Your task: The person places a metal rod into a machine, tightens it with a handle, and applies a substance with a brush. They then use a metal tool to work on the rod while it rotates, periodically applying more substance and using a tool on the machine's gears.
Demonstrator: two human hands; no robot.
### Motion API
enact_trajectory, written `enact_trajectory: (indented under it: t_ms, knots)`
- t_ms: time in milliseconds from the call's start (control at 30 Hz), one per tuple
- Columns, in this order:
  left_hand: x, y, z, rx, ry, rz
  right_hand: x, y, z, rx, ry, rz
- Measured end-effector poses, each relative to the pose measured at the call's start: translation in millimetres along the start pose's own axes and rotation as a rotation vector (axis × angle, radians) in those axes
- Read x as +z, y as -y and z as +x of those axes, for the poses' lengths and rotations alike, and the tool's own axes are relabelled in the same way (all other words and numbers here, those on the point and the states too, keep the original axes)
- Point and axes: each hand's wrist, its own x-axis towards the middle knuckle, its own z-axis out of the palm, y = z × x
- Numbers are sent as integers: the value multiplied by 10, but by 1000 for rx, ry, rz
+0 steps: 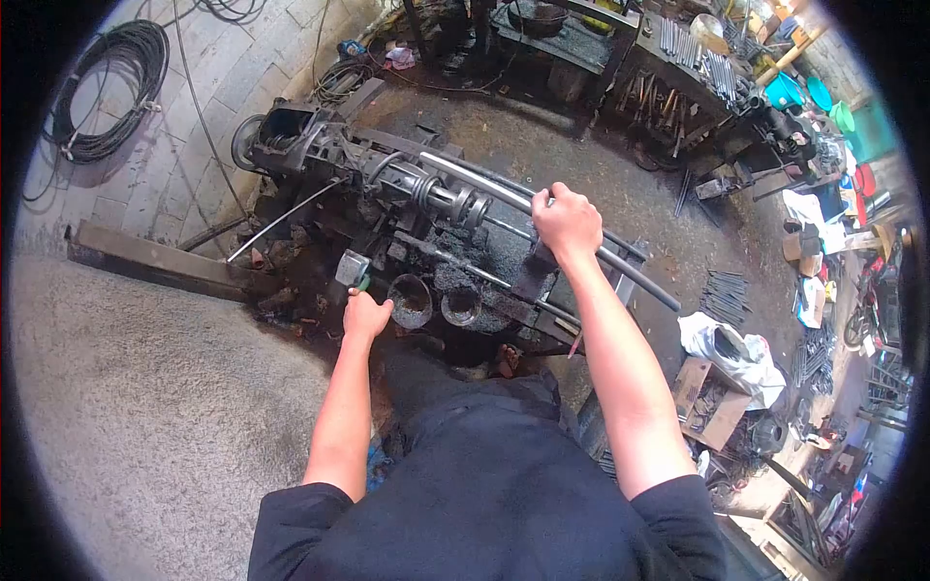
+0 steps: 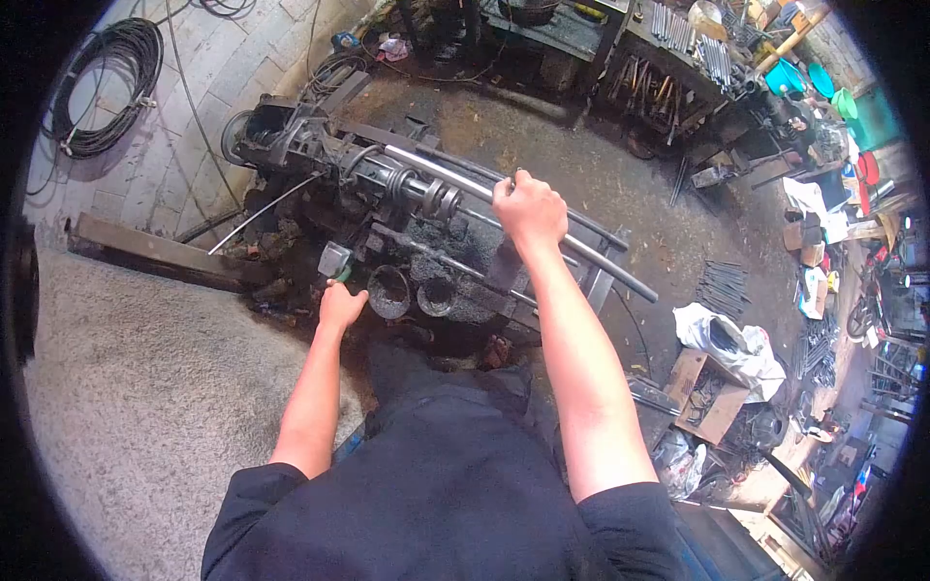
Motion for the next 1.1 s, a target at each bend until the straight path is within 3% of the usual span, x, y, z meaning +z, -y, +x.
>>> enact_trajectory:
  t_ms: [1100]
  knots:
    - [97,-5,-31,15,-75,24,58,-12,31,-81,10,-23]
